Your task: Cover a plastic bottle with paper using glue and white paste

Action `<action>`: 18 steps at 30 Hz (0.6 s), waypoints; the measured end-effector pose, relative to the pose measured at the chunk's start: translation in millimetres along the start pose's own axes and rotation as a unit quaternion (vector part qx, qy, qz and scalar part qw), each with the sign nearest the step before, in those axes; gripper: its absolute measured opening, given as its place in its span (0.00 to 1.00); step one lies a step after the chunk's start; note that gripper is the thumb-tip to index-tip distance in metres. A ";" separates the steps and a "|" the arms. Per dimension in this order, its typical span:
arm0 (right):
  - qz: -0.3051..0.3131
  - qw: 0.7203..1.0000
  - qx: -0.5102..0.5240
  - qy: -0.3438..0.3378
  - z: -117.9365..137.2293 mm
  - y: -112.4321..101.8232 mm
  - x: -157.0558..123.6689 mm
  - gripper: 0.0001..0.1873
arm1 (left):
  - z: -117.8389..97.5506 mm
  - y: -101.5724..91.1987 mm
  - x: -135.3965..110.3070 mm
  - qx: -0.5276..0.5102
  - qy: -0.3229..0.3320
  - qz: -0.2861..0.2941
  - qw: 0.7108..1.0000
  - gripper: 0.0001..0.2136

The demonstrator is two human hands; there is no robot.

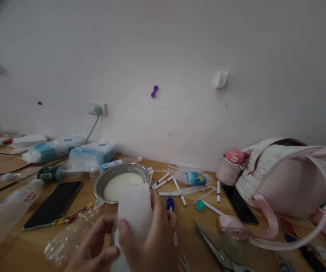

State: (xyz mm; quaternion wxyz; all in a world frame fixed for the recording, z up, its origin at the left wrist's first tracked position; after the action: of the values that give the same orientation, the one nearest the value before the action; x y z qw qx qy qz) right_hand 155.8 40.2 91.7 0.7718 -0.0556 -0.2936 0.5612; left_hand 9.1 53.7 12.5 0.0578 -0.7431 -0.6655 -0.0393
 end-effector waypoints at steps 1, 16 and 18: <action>-0.001 1.000 0.004 0.018 2.4 -1.6 1.0 0.33 | -0.3 -0.3 -1.1 0.007 0.003 -0.003 1.000 0.18; -0.028 0.991 -0.097 -0.089 4.1 8.9 -11.5 0.37 | -4.3 -1.0 -3.7 -0.031 -0.041 -0.004 0.999 0.26; -0.042 0.995 -0.071 -0.060 2.3 7.0 -10.1 0.34 | -0.5 -5.7 -4.5 0.012 -0.029 -0.027 0.999 0.25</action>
State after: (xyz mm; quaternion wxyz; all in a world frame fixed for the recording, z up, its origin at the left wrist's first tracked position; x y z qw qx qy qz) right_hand 146.8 33.2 86.7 0.7701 -0.0641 -0.3804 0.5081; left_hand 3.0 49.8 12.6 0.0466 -0.7248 -0.6873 -0.0111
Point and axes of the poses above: each hand's wrist, its own x-axis towards the middle knuckle, its own y-axis out of the palm, z = x × y, the point moved 5 cm from there along x, towards the middle knuckle, and after that the axes turned 6 degrees about x, right-handed, at the moved point
